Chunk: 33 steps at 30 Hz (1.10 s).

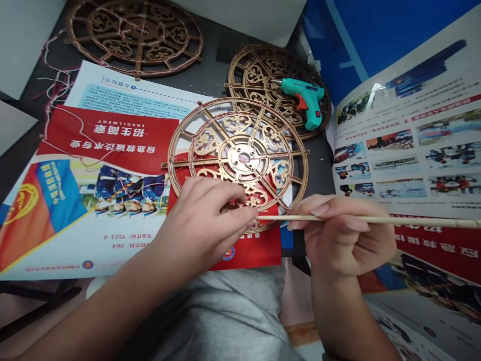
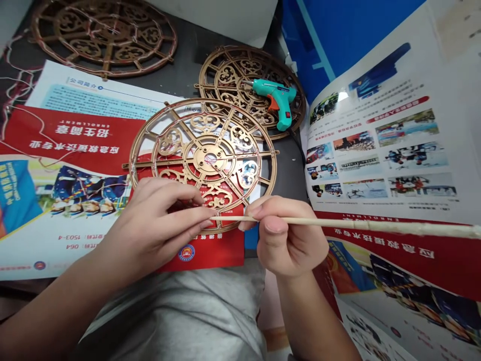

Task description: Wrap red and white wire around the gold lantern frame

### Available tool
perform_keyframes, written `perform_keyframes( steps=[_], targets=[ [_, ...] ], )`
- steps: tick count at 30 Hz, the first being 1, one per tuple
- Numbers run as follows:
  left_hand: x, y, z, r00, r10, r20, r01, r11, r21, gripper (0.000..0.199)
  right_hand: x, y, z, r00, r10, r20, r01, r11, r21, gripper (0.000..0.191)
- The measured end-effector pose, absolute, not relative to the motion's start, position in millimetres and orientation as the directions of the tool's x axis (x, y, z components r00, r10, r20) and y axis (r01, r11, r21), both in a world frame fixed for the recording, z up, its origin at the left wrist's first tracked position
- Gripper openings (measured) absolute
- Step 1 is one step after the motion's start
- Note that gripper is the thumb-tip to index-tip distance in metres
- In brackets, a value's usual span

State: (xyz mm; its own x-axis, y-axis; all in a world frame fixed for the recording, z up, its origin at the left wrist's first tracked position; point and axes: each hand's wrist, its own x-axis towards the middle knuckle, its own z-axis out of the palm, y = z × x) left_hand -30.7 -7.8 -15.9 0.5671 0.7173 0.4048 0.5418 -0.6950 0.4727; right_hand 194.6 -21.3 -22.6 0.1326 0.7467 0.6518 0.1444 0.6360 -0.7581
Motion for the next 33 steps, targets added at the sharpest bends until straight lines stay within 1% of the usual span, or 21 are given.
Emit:
perform_keyframes(
  steps=[4,6,8,10,12,17,19,21,23,24,26,28,30,31,33],
  targets=[
    [-31,-8,-14,0.54,0.714,0.446,0.542,-0.7,0.465,0.009,194,-22,-25,0.121,0.741,0.66,0.139,0.646,-0.751,0.014],
    [-30,-8,-14,0.497,0.72,0.484,0.555,-0.692,0.461,0.008,193,-22,-27,0.126,0.727,0.675,0.159,0.656,-0.737,0.014],
    [-31,-7,-14,0.447,0.736,0.509,0.559,-0.674,0.483,0.007,193,-22,-28,0.131,0.719,0.682,0.165,0.663,-0.731,0.013],
    [-32,-7,-13,0.407,0.768,0.495,0.543,-0.639,0.545,0.008,193,-22,-27,0.118,0.729,0.674,0.143,0.66,-0.738,0.013],
    [-34,-7,-13,0.384,0.806,0.451,0.505,-0.592,0.628,0.009,194,-23,-25,0.111,0.769,0.63,0.108,0.621,-0.777,0.014],
    [-40,-8,-10,0.337,0.878,0.34,0.327,-0.448,0.832,0.012,197,-23,-16,0.095,0.899,0.427,-0.052,0.433,-0.9,0.017],
    [-42,-8,-10,0.334,0.889,0.314,0.248,-0.405,0.88,0.013,198,-22,-14,0.047,0.93,0.366,-0.121,0.369,-0.922,0.017],
    [-43,-7,-10,0.348,0.884,0.311,0.202,-0.395,0.896,0.015,200,-20,-13,0.005,0.942,0.335,-0.16,0.331,-0.93,0.018],
    [-43,-6,-10,0.349,0.881,0.319,0.221,-0.409,0.886,0.015,201,-19,-15,-0.004,0.943,0.332,-0.154,0.327,-0.932,0.018],
    [-42,-7,-11,0.332,0.882,0.335,0.263,-0.427,0.865,0.015,200,-19,-16,0.007,0.939,0.345,-0.131,0.343,-0.93,0.017],
    [-40,-8,-11,0.284,0.872,0.398,0.393,-0.485,0.781,0.013,199,-20,-20,0.047,0.916,0.398,-0.048,0.4,-0.915,0.014],
    [-37,-9,-11,0.255,0.841,0.478,0.518,-0.536,0.667,0.012,197,-22,-24,0.088,0.881,0.464,0.05,0.462,-0.886,0.011],
    [-34,-11,-10,0.245,0.811,0.531,0.583,-0.561,0.588,0.01,195,-24,-26,0.108,0.856,0.505,0.103,0.496,-0.862,0.012],
    [-34,-11,-9,0.24,0.806,0.541,0.59,-0.564,0.578,0.01,195,-25,-26,0.114,0.853,0.509,0.104,0.499,-0.86,0.013],
    [-33,-12,-8,0.23,0.81,0.539,0.566,-0.562,0.603,0.01,195,-25,-24,0.118,0.862,0.493,0.072,0.488,-0.87,0.014]
  ],
)
